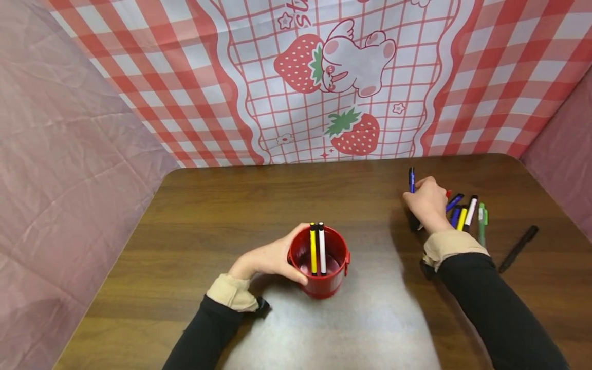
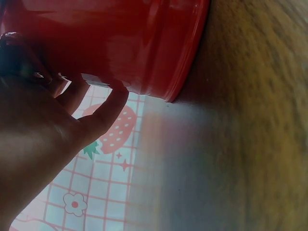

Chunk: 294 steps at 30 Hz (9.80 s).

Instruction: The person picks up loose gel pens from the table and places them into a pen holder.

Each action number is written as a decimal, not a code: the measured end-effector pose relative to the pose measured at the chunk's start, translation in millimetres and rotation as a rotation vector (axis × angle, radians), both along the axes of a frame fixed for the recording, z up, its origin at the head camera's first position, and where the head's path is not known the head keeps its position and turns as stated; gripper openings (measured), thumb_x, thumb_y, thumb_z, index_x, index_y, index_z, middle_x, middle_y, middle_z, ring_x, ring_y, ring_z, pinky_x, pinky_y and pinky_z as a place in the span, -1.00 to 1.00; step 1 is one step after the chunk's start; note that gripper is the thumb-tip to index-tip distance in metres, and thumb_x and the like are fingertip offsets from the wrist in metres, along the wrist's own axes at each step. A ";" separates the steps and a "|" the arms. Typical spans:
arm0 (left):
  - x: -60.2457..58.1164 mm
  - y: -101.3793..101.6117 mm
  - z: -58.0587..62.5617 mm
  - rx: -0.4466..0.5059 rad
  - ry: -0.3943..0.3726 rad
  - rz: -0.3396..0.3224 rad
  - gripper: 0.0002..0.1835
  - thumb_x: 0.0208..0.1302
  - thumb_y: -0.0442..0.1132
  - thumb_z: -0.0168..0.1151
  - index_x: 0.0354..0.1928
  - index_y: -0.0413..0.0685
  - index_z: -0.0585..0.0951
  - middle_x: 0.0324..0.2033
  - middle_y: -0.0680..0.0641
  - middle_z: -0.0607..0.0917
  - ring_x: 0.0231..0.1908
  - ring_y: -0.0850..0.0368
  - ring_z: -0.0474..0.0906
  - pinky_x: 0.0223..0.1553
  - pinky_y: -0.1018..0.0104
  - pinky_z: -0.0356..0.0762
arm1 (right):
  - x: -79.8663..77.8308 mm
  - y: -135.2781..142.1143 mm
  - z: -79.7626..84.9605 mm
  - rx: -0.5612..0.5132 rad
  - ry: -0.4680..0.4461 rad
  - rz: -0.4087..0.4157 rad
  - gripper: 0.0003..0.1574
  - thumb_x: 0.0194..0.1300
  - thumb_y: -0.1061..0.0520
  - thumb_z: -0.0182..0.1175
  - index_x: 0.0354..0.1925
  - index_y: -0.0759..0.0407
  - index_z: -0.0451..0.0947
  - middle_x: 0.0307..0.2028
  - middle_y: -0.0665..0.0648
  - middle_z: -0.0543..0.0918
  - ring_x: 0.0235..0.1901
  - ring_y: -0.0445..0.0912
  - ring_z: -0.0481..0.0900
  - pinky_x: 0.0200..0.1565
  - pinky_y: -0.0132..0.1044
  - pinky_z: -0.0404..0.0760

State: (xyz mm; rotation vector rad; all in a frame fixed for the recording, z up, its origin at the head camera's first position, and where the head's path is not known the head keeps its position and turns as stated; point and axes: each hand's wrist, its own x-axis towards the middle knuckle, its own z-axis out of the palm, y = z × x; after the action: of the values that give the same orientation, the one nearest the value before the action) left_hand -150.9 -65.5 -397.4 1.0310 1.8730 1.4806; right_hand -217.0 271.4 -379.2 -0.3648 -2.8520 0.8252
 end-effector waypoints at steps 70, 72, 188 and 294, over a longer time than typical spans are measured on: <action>11.2 0.4 26.9 -0.015 0.011 0.000 -0.12 -0.12 -0.40 0.39 0.23 -0.03 0.10 0.15 -0.08 0.34 0.10 0.27 0.28 0.15 0.18 0.35 | 121.2 -105.4 95.1 -0.305 0.504 0.464 -0.75 0.12 0.39 0.16 -0.18 0.29 0.44 -0.30 -0.01 0.54 -0.30 -0.37 0.52 -0.20 -0.69 0.45; 11.1 0.3 27.2 -0.017 0.014 -0.001 -0.13 -0.12 -0.40 0.39 0.23 -0.03 0.10 0.16 -0.11 0.33 0.10 0.27 0.28 0.15 0.22 0.34 | 125.7 -109.3 97.2 -0.311 0.521 0.491 -0.73 0.10 0.40 0.18 -0.18 0.30 0.43 -0.29 -0.07 0.53 -0.29 -0.37 0.52 -0.19 -0.68 0.46; 0.0 2.4 -1.7 -0.015 0.056 0.031 -0.09 -0.20 -0.37 0.47 0.19 0.05 0.12 0.06 0.03 0.41 0.05 0.28 0.36 0.15 0.31 0.34 | 65.1 -75.8 15.5 0.060 0.608 0.388 -0.93 0.09 0.32 0.18 -0.38 0.22 0.55 -0.47 0.11 0.56 -0.46 -0.06 0.55 -0.40 -0.19 0.48; 9.6 0.9 17.1 -0.016 0.015 0.014 -0.12 -0.16 -0.45 0.42 0.19 -0.05 0.11 0.07 0.01 0.39 0.04 0.31 0.33 0.14 0.33 0.34 | 35.9 34.3 5.2 -0.224 0.116 -0.110 -0.56 0.19 -0.04 0.05 -0.04 0.19 0.39 -0.61 -0.52 0.32 -0.69 -0.57 0.37 -0.61 -0.51 0.41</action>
State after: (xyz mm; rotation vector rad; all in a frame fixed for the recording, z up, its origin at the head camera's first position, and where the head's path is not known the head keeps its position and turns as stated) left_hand -141.3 -64.6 -380.3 1.0261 1.9025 1.4680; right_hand -181.1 305.7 -374.0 -0.4787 -2.6133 1.1087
